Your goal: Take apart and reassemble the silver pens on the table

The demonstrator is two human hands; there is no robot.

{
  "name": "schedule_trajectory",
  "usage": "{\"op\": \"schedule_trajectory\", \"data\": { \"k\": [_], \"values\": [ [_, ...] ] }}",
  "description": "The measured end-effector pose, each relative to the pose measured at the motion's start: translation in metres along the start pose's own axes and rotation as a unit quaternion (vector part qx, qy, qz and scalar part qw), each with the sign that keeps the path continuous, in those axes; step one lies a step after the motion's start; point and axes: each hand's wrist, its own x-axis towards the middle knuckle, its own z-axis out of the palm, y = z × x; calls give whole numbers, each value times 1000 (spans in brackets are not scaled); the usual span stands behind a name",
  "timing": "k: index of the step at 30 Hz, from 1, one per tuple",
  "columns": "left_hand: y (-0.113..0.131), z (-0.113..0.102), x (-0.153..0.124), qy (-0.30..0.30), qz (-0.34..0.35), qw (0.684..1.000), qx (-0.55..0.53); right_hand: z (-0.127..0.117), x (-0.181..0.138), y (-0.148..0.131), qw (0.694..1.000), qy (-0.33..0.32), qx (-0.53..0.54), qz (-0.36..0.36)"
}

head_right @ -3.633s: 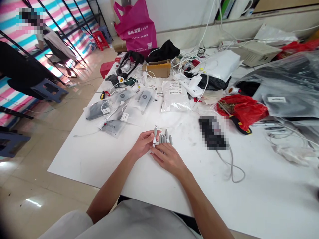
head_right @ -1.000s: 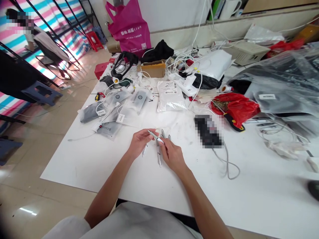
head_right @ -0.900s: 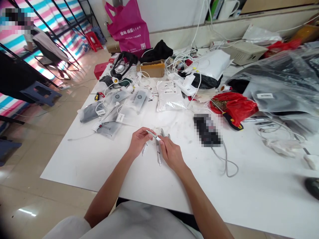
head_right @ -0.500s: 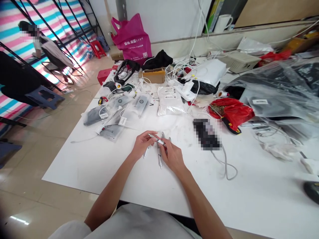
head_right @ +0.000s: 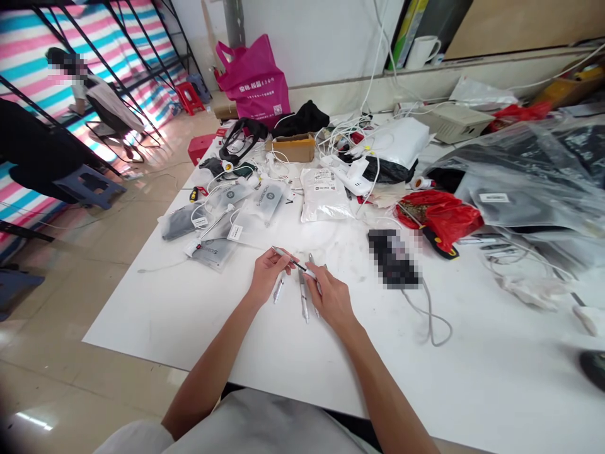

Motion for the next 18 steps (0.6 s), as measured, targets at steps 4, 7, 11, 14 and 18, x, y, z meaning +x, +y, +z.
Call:
{"op": "schedule_trajectory", "data": {
  "k": [4, 7, 11, 14, 18],
  "values": [
    [-2, -3, 1, 8, -13, 999, -29, -2, 0, 1, 999, 0, -29, -46],
    [-2, -5, 1, 20, -13, 998, -51, -2, -1, 4, 999, 4, -30, -45],
    [0, -6, 1, 9, -11, 999, -47, -3, -1, 5, 998, 4, -32, -48],
    [0, -6, 1, -17, -21, 999, -23, -2, 0, 3, 998, 1, -40, -50],
    [1, -7, 2, -3, -7, 999, -36, -2, 1, 0, 999, 14, -36, -26]
  ]
}}
